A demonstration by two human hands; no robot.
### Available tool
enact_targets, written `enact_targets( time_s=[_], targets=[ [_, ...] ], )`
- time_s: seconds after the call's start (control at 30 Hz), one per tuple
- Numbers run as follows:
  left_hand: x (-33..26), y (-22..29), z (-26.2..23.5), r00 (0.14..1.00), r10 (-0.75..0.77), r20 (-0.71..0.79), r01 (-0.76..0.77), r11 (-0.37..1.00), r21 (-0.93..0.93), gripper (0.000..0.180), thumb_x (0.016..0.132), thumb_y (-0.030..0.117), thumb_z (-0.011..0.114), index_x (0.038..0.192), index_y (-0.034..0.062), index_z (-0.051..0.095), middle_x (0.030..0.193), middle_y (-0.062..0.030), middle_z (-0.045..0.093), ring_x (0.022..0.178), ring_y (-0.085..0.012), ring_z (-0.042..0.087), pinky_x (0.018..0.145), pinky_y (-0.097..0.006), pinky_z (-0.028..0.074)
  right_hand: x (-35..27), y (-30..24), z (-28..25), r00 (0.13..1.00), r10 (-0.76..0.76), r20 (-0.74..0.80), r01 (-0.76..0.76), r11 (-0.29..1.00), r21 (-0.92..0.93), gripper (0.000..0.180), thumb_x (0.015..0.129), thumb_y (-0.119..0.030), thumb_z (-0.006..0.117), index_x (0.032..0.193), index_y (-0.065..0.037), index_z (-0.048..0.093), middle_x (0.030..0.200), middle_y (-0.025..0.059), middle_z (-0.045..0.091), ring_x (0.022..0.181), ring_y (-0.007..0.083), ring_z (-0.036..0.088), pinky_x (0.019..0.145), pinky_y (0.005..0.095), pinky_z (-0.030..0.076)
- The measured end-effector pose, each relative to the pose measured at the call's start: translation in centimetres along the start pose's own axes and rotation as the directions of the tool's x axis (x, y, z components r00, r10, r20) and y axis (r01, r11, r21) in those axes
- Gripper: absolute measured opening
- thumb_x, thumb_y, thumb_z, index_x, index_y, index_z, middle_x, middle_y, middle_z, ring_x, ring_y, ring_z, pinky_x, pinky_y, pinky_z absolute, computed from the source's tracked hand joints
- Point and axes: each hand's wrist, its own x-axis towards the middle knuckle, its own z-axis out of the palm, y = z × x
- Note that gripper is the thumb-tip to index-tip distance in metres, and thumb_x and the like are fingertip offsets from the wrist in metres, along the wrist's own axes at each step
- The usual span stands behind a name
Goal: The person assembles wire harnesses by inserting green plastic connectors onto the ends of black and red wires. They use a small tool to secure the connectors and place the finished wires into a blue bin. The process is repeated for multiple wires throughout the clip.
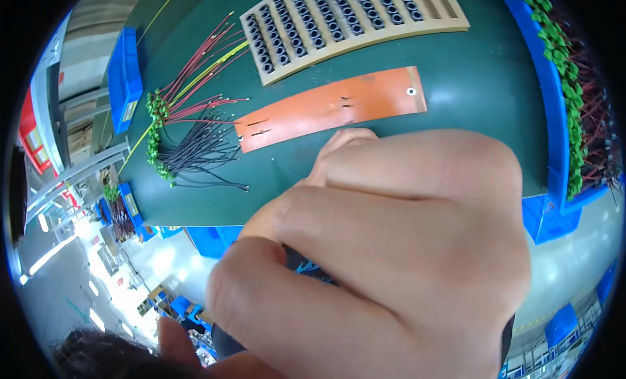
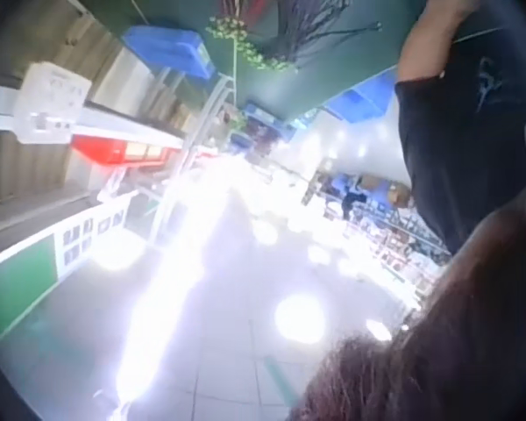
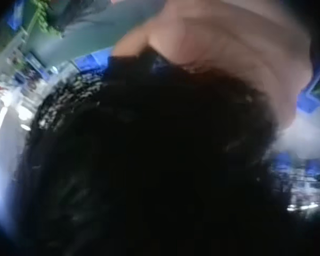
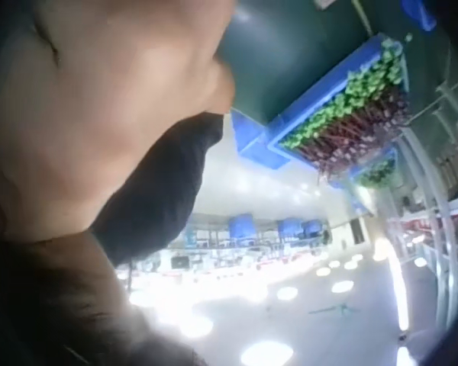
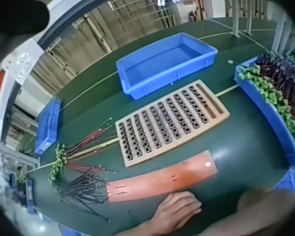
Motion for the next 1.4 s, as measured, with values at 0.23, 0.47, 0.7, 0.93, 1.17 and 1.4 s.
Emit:
enact_targets(
  time_s=[0.23,0.47,0.7,0.93,1.17,1.4],
  targets=[
    [-0.5,-1.7,0.8,0.991,0.125,-0.053,-0.120,0.988,0.098,0.022,0.082,0.010,0.085,0.099,0.0037,0.073,0.096,-0.0071,0.067,0.100,-0.0294,0.066,0.079,-0.040,0.053,0.9,1.1,1.0,0.997,-0.079,-0.025,0.082,0.984,0.159,0.034,0.074,-0.044,0.078,0.074,-0.013,0.065,0.070,0.0004,0.058,0.070,0.0217,0.055,0.064,0.0367,0.042],
    [-0.7,0.5,-0.4,0.999,-0.031,-0.026,0.035,0.990,0.140,0.027,0.079,0.010,0.083,0.103,0.0033,0.074,0.100,-0.0080,0.070,0.100,-0.0285,0.068,0.081,-0.040,0.055,0.1,2.4,2.1,0.985,-0.174,-0.019,0.174,0.966,0.190,0.026,0.073,-0.032,0.076,0.082,-0.009,0.069,0.071,0.0039,0.060,0.067,0.0222,0.057,0.061,0.0344,0.044],
    [-3.1,-0.8,-15.4,0.998,-0.063,-0.010,0.046,0.604,0.795,0.033,0.076,0.004,0.071,0.109,0.0062,0.077,0.109,-0.0107,0.076,0.100,-0.0306,0.070,0.083,-0.040,0.056,0.3,2.7,2.9,0.925,-0.320,-0.205,0.334,0.942,0.039,0.025,0.071,-0.020,0.074,0.090,-0.005,0.073,0.073,0.0074,0.063,0.064,0.0226,0.060,0.059,0.0322,0.046],
    [-2.8,-1.9,-23.6,0.938,-0.325,0.123,0.072,0.528,0.846,0.036,0.075,-0.008,0.064,0.108,0.0037,0.076,0.109,-0.0099,0.076,0.100,-0.0307,0.068,0.086,-0.041,0.056,4.8,8.1,2.1,0.710,-0.596,-0.374,0.458,0.795,-0.397,0.030,0.069,-0.008,0.072,0.098,0.000,0.077,0.074,0.0108,0.065,0.061,0.0231,0.062,0.056,0.0299,0.048],
    [-2.0,-3.7,-24.2,0.938,-0.267,0.223,-0.055,0.521,0.852,0.022,0.079,0.005,0.066,0.099,0.0057,0.074,0.100,-0.0056,0.069,0.096,-0.0272,0.065,0.081,-0.040,0.052,6.0,9.0,0.0,0.724,-0.607,-0.327,0.455,0.778,-0.434,0.036,0.071,0.008,0.067,0.105,0.003,0.075,0.071,0.0109,0.061,0.057,0.0216,0.060,0.050,0.0304,0.043],
    [-5.1,0.0,-28.4,0.947,-0.313,-0.067,0.215,0.465,0.859,0.034,0.075,-0.009,0.065,0.104,0.0056,0.074,0.105,-0.0109,0.071,0.096,-0.0342,0.071,0.081,-0.043,0.058,7.2,9.7,1.2,0.769,-0.583,-0.262,0.456,0.787,-0.415,0.035,0.077,0.009,0.069,0.110,-0.002,0.074,0.069,0.0091,0.058,0.054,0.0218,0.058,0.047,0.0330,0.043]
  ],
)
